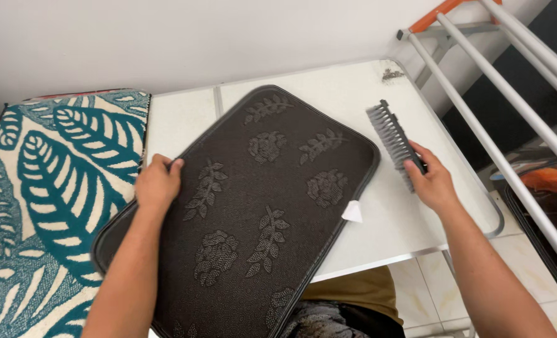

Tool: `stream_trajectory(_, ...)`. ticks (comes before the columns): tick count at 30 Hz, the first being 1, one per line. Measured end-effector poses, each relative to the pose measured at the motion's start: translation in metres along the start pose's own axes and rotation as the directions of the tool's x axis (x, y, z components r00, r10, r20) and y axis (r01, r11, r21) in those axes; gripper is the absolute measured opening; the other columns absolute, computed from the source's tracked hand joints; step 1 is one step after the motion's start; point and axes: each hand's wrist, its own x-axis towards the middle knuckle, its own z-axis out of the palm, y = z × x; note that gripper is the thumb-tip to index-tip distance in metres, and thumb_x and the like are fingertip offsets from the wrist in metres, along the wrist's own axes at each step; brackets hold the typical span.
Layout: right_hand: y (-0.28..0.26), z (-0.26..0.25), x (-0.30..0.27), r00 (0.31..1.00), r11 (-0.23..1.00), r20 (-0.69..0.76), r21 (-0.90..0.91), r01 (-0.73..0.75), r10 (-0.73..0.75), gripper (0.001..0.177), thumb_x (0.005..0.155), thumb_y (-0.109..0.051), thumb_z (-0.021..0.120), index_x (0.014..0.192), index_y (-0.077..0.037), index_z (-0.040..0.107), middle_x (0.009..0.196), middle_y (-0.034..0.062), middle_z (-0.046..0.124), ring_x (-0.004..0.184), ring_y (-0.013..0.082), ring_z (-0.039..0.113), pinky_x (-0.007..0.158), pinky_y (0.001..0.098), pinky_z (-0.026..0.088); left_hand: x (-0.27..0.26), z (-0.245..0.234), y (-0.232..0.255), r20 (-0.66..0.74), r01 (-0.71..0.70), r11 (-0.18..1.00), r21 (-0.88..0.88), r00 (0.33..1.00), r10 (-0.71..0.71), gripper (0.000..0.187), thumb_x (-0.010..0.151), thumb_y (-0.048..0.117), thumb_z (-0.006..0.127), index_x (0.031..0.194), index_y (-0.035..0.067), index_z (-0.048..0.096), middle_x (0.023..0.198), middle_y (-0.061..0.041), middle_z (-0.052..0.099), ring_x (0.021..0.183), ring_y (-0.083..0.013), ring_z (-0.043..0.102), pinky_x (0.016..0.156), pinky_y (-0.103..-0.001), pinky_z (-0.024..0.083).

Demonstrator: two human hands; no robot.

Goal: The person uses a black brush to clean two different mats on a white table. They brush both sides of a geometric-patterned mat and a dark floral mat, then hang the geometric mat on a drying rack. Finally, they brush a third teal leaf-patterned mat.

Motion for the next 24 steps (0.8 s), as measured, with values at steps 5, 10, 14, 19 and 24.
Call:
stream_trajectory(5,-0.003,0.032,-0.033,0.984,0.981,0.077,0.126,0.148,-0.158,0.059,0.095,-0.012,0.071,0.151,-0.015,0.054,0.131,0.0116,0.062,0.108,0.0185,0.06,0.088,0.0291,0.051,0.013,-0.065,-0.053,-0.146,-0.04,0.988,-0.151,0.989,0.018,0.039,0.102,0.039,0.073,0.109,0.001,0.07,0.1,-0.02,0.075,0.091,-0.0344,0.071,0.083,-0.044,0.054)
stream_trajectory(10,-0.007,0.034,-0.041,0.984,0.973,0.034,0.159,0.168,-0.175,0.057,0.095,-0.011,0.069,0.149,-0.008,0.052,0.135,0.0084,0.061,0.112,0.0158,0.06,0.092,0.0274,0.05,0.005,-0.12,-0.092,-0.208,-0.047,0.595,-0.802,0.956,-0.205,0.021,0.111,0.019,0.072,0.116,-0.001,0.066,0.107,-0.01,0.071,0.092,-0.0146,0.065,0.087,-0.03,0.055)
stream_trajectory(14,-0.001,0.036,-0.038,1.0,0.966,-0.008,0.256,0.025,-0.024,0.05,0.098,-0.013,0.068,0.147,-0.009,0.057,0.127,0.0062,0.066,0.11,0.0145,0.061,0.093,0.0276,0.049,-0.023,-0.126,-0.08,-0.328,-0.231,0.312,-0.922,0.894,-0.306,0.013,0.117,0.013,0.064,0.113,0.001,0.064,0.113,-0.011,0.071,0.1,-0.0171,0.067,0.097,-0.034,0.06)
stream_trajectory(19,0.008,0.04,-0.041,0.996,0.966,-0.026,0.243,0.093,-0.089,0.048,0.098,-0.011,0.068,0.145,-0.007,0.058,0.124,0.0066,0.066,0.108,0.0133,0.061,0.092,0.027,0.049,-0.089,-0.085,-0.009,-0.183,-0.219,-0.009,-0.976,0.836,-0.517,0.028,0.106,0.027,0.057,0.122,0.004,0.059,0.13,-0.011,0.065,0.121,-0.0219,0.063,0.115,-0.038,0.049)
stream_trajectory(24,0.008,0.04,-0.042,1.0,0.957,0.003,0.29,0.006,-0.007,0.05,0.099,-0.011,0.067,0.148,-0.006,0.057,0.121,0.0065,0.065,0.102,0.011,0.059,0.088,0.0255,0.048,-0.148,-0.02,0.075,0.205,0.071,-0.277,-0.958,0.847,-0.49,0.037,0.103,0.021,0.056,0.136,0.009,0.046,0.119,-0.008,0.06,0.11,-0.0223,0.056,0.102,-0.047,0.049)
